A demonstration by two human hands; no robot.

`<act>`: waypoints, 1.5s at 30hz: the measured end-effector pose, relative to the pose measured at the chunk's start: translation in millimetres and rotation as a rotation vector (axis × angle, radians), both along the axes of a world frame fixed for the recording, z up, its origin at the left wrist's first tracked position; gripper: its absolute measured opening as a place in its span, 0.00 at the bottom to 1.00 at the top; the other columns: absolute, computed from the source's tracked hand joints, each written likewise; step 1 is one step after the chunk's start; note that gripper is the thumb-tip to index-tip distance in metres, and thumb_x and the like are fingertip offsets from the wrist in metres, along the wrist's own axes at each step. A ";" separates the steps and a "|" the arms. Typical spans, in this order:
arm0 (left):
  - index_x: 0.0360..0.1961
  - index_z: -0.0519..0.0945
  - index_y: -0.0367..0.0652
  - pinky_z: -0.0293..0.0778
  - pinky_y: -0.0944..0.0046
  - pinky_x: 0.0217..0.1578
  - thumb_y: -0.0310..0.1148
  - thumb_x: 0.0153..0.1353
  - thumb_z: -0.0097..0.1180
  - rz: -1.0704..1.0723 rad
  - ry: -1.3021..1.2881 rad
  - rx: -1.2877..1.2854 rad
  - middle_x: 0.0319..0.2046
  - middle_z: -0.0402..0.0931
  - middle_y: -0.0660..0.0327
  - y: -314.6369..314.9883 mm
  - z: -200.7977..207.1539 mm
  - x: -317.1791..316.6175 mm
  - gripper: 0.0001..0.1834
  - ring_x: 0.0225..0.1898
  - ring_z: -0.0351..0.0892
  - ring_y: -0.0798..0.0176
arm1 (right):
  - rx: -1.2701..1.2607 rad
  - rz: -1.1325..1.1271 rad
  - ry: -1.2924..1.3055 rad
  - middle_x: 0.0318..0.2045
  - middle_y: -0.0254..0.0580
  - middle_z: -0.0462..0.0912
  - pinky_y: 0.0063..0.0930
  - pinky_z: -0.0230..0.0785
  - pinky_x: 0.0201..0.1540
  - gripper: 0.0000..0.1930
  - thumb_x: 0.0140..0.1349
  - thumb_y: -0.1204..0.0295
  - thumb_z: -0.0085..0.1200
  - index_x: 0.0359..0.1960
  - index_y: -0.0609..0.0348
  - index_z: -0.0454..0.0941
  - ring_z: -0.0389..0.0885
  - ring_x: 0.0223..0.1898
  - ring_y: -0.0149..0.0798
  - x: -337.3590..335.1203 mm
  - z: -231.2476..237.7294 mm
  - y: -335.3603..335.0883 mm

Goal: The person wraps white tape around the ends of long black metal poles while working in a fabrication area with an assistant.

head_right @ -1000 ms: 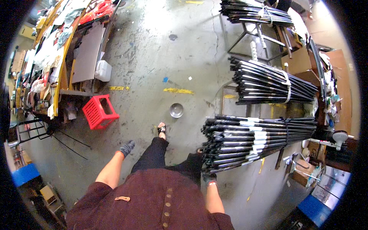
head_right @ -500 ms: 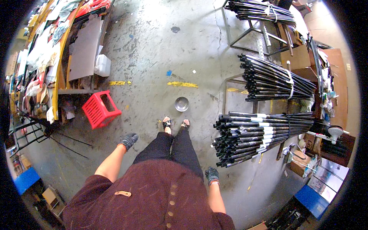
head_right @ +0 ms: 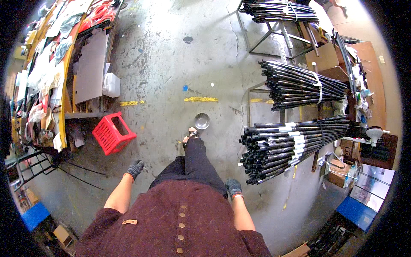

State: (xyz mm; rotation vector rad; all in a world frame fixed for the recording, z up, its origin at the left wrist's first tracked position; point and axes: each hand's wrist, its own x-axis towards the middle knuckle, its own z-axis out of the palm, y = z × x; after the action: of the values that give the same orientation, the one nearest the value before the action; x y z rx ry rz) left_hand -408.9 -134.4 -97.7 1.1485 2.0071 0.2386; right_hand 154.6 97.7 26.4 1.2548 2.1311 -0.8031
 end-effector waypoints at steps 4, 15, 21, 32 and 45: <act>0.46 0.77 0.41 0.70 0.64 0.29 0.44 0.62 0.50 0.439 -0.168 -0.153 0.31 0.78 0.64 14.2 -2.6 3.3 0.19 0.28 0.73 0.67 | -0.033 0.043 -0.130 0.35 0.50 0.82 0.45 0.72 0.41 0.10 0.54 0.65 0.48 0.30 0.53 0.81 0.80 0.38 0.54 -14.6 6.1 14.3; 0.31 0.77 0.42 0.63 0.64 0.20 0.41 0.60 0.51 0.381 -0.131 -0.100 0.21 0.71 0.66 41.6 -3.8 -10.0 0.13 0.20 0.67 0.68 | 0.164 -0.082 -0.045 0.35 0.53 0.82 0.43 0.72 0.43 0.12 0.54 0.63 0.51 0.33 0.54 0.81 0.80 0.39 0.53 0.7 -37.5 14.7; 0.32 0.77 0.44 0.64 0.65 0.19 0.44 0.60 0.50 0.352 -0.051 -0.072 0.21 0.71 0.65 73.6 -20.1 -44.0 0.14 0.21 0.68 0.69 | 0.056 -0.147 0.020 0.37 0.50 0.82 0.44 0.71 0.45 0.13 0.53 0.59 0.54 0.35 0.52 0.80 0.79 0.41 0.53 -38.8 -5.7 46.3; 0.41 0.79 0.35 0.72 0.60 0.31 0.45 0.61 0.53 0.208 -0.309 -0.250 0.26 0.78 0.58 305.9 21.9 -45.8 0.21 0.26 0.75 0.61 | -0.235 -0.264 0.155 0.41 0.50 0.81 0.46 0.69 0.45 0.14 0.57 0.62 0.47 0.39 0.53 0.80 0.79 0.42 0.54 -14.5 -32.3 48.5; 0.55 0.71 0.44 0.72 0.59 0.39 0.44 0.62 0.54 -0.259 -0.485 -0.081 0.42 0.78 0.59 631.0 77.2 43.6 0.24 0.41 0.77 0.62 | 0.159 -0.426 0.577 0.52 0.47 0.76 0.36 0.65 0.57 0.15 0.66 0.66 0.44 0.50 0.57 0.76 0.75 0.52 0.47 -3.2 164.3 328.6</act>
State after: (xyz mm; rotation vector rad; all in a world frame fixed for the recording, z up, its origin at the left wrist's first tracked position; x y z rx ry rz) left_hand -365.3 496.6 -20.4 1.1559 1.4194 0.2696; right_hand 151.4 426.4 190.7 1.7626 2.4322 -1.3282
